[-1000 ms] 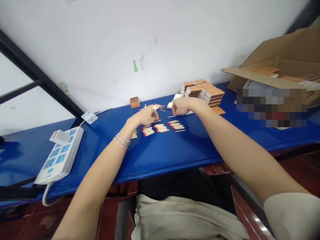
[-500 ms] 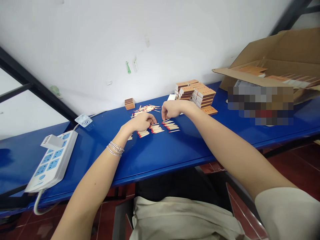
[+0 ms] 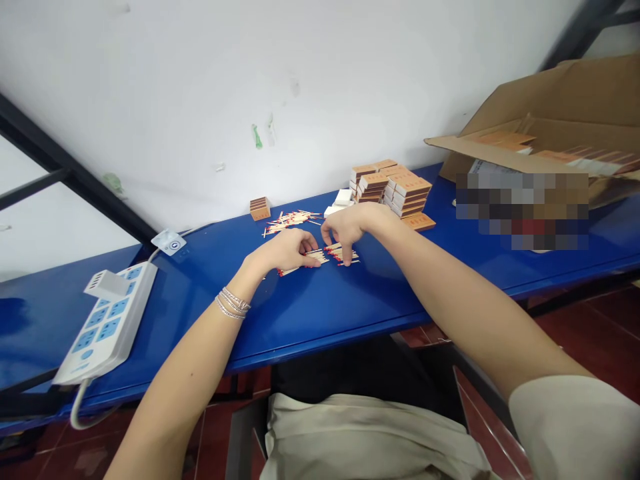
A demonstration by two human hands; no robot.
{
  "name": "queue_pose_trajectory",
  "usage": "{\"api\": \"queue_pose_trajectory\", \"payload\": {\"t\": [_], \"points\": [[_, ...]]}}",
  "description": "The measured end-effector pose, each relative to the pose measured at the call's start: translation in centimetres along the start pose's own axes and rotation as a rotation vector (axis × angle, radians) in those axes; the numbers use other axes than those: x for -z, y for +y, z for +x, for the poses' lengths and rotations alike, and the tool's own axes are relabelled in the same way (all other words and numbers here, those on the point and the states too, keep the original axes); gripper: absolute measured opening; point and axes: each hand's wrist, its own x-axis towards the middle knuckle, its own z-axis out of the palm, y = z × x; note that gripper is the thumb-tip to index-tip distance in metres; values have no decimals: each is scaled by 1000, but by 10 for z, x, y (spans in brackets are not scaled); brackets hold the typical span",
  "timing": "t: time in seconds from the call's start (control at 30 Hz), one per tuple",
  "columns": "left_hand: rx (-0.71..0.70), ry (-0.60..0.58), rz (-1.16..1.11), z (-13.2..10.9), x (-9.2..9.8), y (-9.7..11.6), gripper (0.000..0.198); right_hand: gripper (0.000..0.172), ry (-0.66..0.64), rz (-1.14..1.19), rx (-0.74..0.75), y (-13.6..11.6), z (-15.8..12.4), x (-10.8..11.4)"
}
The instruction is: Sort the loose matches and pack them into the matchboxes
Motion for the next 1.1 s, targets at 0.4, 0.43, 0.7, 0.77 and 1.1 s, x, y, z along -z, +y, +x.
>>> {"api": "queue_pose_trajectory", "payload": {"t": [0.4, 0.43, 0.7, 0.77, 1.1], "points": [[24, 93, 49, 2, 0, -2, 29, 41, 190, 145, -26, 18, 5, 1], [50, 131, 97, 3, 2, -8, 27, 36, 269, 158, -40, 19, 10, -2], [228, 326, 354, 5, 20, -56, 22, 25, 527, 82, -194, 2, 39, -22], [242, 331, 366, 4, 22, -60, 24, 25, 520, 73, -188, -1, 40, -23], [255, 324, 435, 7, 18, -64, 25, 26, 483, 2, -168, -2, 36, -20]]}}
